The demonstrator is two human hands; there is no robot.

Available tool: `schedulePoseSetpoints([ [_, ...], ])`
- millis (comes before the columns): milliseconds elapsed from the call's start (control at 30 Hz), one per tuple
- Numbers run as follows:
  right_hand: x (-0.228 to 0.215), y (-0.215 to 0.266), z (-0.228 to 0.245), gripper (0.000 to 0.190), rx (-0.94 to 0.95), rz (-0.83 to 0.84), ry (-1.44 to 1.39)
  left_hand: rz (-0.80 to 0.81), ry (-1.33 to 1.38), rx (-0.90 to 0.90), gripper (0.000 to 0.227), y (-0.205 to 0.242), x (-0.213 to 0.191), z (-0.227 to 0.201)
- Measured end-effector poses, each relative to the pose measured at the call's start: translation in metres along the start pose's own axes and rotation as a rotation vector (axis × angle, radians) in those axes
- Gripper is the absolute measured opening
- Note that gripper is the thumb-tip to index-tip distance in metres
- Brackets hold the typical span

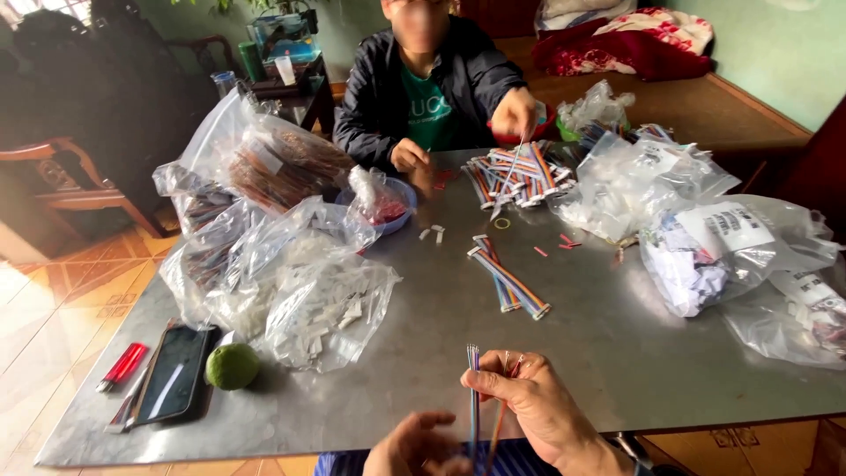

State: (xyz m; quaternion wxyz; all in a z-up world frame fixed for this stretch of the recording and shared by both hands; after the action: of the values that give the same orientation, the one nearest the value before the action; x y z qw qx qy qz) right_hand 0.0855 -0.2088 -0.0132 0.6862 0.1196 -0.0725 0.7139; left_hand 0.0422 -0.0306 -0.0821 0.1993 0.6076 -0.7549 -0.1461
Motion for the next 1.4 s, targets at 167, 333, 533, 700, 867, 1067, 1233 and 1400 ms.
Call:
schedulePoseSetpoints([
  [167, 0.033, 0.019, 0.001, 0.028, 0.074, 0.167, 0.101, -0.151, -0.079, 0.311, 0.049, 0.023, -0.008, -0.076],
  [333, 0.036, 0.024, -0.011, 0.007, 0.162, 0.208, 0.179, -0.113, -0.020, 0.322, 0.014, 0.023, -0.002, -0.081],
  [533, 0.035, 0.025, 0.007, 0.036, 0.091, 0.194, 0.518, 0.007, 0.047, 0.239, 0.016, 0.032, 0.008, -0.089],
  [700, 0.030, 0.024, 0.005, 0.030, -0.015, 0.080, 0.440, -0.081, 0.344, 0.382, 0.020, 0.006, 0.007, -0.059],
  [867, 0.020, 0.011, -0.016, 0.030, -0.007, 0.006, 0.290, -0.239, 0.593, 0.390, 0.029, -0.014, 0.003, -0.033],
  [1067, -0.004, 0.001, -0.014, 0.019, 0.122, -0.079, 0.082, -0.113, -0.004, 0.461, 0.016, 0.002, -0.016, -0.110],
  [1233, -0.009, 0.000, 0.003, 0.017, 0.132, -0.130, 0.065, -0.691, -1.292, 0.568, 0.022, -0.042, -0.096, -0.162],
  [1400, -0.007, -0.005, -0.005, 0.021, 0.036, -0.043, 0.163, -0.730, -1.216, 0.502, 0.020, -0.063, -0.118, -0.154],
])
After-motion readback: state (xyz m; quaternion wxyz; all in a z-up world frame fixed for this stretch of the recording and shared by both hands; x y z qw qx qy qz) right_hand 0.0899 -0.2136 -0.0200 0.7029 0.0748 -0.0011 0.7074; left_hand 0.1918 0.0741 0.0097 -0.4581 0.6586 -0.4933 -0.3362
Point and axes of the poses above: each hand's wrist, its own y-axis away from the middle knuckle, its own x-axis out of the palm, z = x × y, the point moved 8 cm from there along -y, towards the middle knuckle, and after that the axes turned 2 degrees about y, right-handed, at the moved point
